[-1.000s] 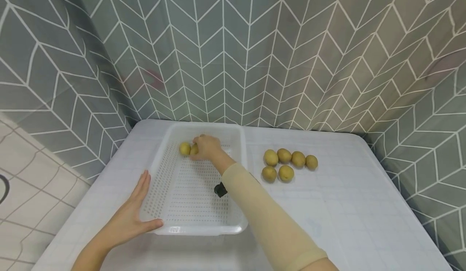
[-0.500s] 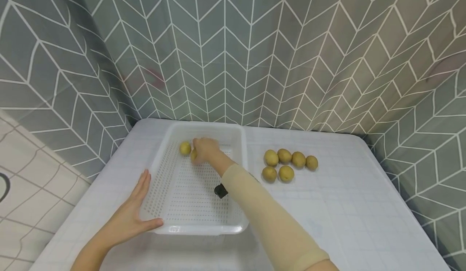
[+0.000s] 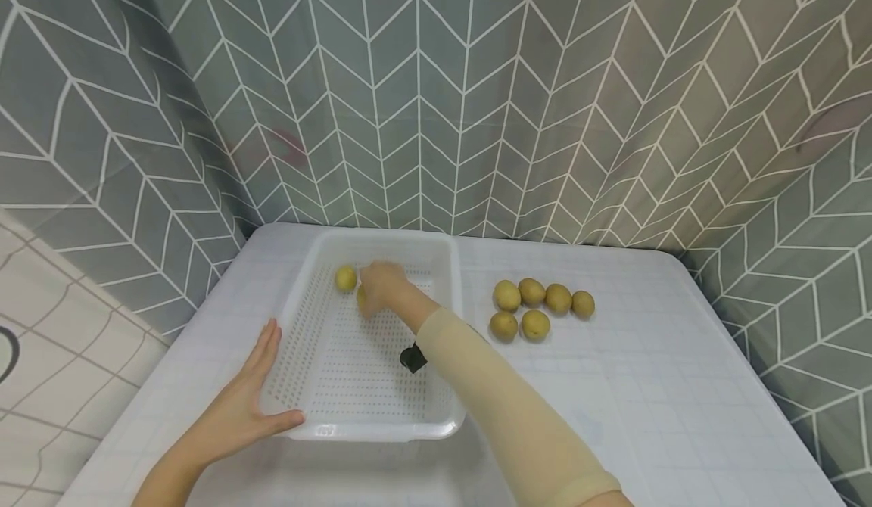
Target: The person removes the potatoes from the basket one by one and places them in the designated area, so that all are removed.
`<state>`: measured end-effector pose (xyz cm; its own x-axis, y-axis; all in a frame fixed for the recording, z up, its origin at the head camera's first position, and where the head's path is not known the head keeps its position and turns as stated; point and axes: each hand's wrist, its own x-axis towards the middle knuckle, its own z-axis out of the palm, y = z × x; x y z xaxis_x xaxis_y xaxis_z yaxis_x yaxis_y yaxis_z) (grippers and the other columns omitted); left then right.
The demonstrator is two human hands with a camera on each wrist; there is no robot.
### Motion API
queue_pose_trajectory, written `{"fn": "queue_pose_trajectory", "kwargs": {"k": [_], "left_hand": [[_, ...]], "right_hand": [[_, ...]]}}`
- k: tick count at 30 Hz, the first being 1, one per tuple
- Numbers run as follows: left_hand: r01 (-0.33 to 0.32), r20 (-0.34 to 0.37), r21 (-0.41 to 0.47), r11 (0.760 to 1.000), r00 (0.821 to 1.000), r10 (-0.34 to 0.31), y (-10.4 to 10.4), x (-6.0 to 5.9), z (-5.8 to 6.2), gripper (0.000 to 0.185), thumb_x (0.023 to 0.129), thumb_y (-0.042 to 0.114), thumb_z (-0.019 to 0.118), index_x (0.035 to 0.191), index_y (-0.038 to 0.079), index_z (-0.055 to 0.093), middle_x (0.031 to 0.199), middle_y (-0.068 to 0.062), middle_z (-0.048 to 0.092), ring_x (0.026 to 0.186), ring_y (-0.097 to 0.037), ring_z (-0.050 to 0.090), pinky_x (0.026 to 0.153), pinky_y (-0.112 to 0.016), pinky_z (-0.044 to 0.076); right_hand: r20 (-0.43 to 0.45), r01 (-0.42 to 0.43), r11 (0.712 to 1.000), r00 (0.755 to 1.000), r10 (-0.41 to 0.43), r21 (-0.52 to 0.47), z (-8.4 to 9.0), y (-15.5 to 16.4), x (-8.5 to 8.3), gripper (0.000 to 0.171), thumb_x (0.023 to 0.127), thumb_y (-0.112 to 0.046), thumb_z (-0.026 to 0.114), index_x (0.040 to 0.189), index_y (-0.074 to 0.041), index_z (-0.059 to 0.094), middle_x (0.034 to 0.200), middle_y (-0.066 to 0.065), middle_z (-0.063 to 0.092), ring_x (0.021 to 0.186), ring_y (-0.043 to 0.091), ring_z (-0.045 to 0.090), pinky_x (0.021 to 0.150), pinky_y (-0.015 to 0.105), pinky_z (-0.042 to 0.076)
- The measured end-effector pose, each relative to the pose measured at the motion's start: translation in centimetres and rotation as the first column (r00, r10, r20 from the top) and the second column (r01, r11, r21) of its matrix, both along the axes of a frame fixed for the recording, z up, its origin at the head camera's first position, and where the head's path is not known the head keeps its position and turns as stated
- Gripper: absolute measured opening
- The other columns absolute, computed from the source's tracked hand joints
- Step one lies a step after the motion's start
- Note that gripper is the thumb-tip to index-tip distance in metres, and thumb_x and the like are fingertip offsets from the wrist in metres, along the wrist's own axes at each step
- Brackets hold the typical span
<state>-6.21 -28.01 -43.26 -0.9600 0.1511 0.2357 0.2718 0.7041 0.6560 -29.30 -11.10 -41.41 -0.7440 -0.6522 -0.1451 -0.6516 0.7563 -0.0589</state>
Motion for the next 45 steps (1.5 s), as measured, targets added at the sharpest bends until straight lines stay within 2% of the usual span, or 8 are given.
{"fn": "queue_pose_trajectory", "kwargs": {"k": [4,7,13,16,20,26,34,45], "left_hand": [[0.001,0.003,-0.003,1.0,1.0,-0.001,0.0,0.0,0.1,0.125,0.066,0.03,0.086,0.155,0.006,0.002,0.161,-0.009,-0.007,0.139,-0.052,0.008,0.091,-0.077,0.024],[0.004,0.006,-0.003,1.0,1.0,-0.004,0.0,0.1,0.1,0.125,0.066,0.03,0.086,0.155,0.006,0.002,0.161,-0.009,-0.007,0.14,-0.051,0.007,0.091,-0.077,0.024],[0.0,0.017,0.002,1.0,1.0,0.0,-0.1,0.1,0.1,0.125,0.066,0.031,0.086,0.155,0.008,0.0,0.161,-0.009,-0.008,0.141,-0.049,0.005,0.092,-0.077,0.023],[0.001,0.028,0.004,1.0,1.0,-0.001,-0.2,0.1,0.1,0.126,0.067,0.03,0.086,0.155,0.009,-0.001,0.161,-0.009,-0.009,0.141,-0.049,0.004,0.091,-0.077,0.022],[0.003,0.03,0.007,1.0,1.0,-0.003,-0.2,0.2,0.2,0.126,0.067,0.029,0.086,0.155,0.009,-0.002,0.161,-0.011,-0.009,0.141,-0.05,0.004,0.091,-0.077,0.022],[-0.003,0.032,0.002,1.0,0.999,0.003,-0.2,0.0,0.1,0.125,0.067,0.03,0.086,0.155,0.009,-0.001,0.161,-0.009,-0.009,0.14,-0.051,0.006,0.091,-0.077,0.023],[0.003,0.019,0.005,1.0,1.0,-0.004,-0.2,0.0,0.0,0.125,0.067,0.029,0.086,0.155,0.008,0.0,0.161,-0.011,-0.008,0.141,-0.049,0.004,0.093,-0.077,0.021],[-0.004,0.015,-0.011,1.0,1.0,0.004,-0.3,-0.1,0.1,0.125,0.067,0.032,0.086,0.155,0.009,0.0,0.161,-0.011,-0.007,0.142,-0.047,0.004,0.093,-0.076,0.022]], "right_hand": [[-0.017,-0.005,0.997,1.0,0.003,-0.079,0.5,0.0,-0.1,0.032,0.07,-0.032,0.076,0.089,-0.015,0.057,0.079,-0.005,0.056,0.07,0.011,0.052,0.056,0.023,0.044],[-0.039,-0.03,0.988,0.999,0.025,-0.152,1.6,0.0,0.0,0.04,0.072,-0.036,0.075,0.101,-0.014,0.059,0.084,-0.005,0.057,0.073,0.01,0.052,0.057,0.022,0.043],[-0.094,-0.083,0.942,0.994,0.056,-0.326,4.1,0.4,0.3,0.058,0.072,-0.039,0.074,0.12,-0.01,0.06,0.097,-0.004,0.059,0.076,0.009,0.054,0.06,0.019,0.044],[-0.088,-0.085,0.902,0.995,0.053,-0.422,5.4,0.7,0.5,0.062,0.071,-0.038,0.074,0.124,-0.009,0.059,0.101,-0.003,0.06,0.077,0.009,0.054,0.061,0.02,0.044],[-0.097,-0.106,0.832,0.993,0.063,-0.544,6.8,1.2,0.6,0.066,0.07,-0.038,0.079,0.126,-0.009,0.058,0.109,-0.002,0.062,0.085,0.009,0.056,0.067,0.02,0.045],[-0.151,-0.21,0.715,0.978,0.146,-0.666,7.7,2.3,0.4,0.064,0.069,-0.032,0.083,0.123,-0.009,0.057,0.111,-0.003,0.061,0.089,0.009,0.058,0.07,0.017,0.045],[-0.21,-0.272,0.652,0.962,0.174,-0.708,8.4,3.4,0.9,0.066,0.067,-0.028,0.084,0.124,-0.01,0.055,0.111,-0.002,0.059,0.09,0.008,0.058,0.073,0.016,0.044],[-0.3,-0.385,0.53,0.923,0.242,-0.756,9.4,4.3,1.8,0.068,0.066,-0.023,0.085,0.124,-0.007,0.054,0.117,0.002,0.059,0.088,0.01,0.059,0.079,0.014,0.044]]}}
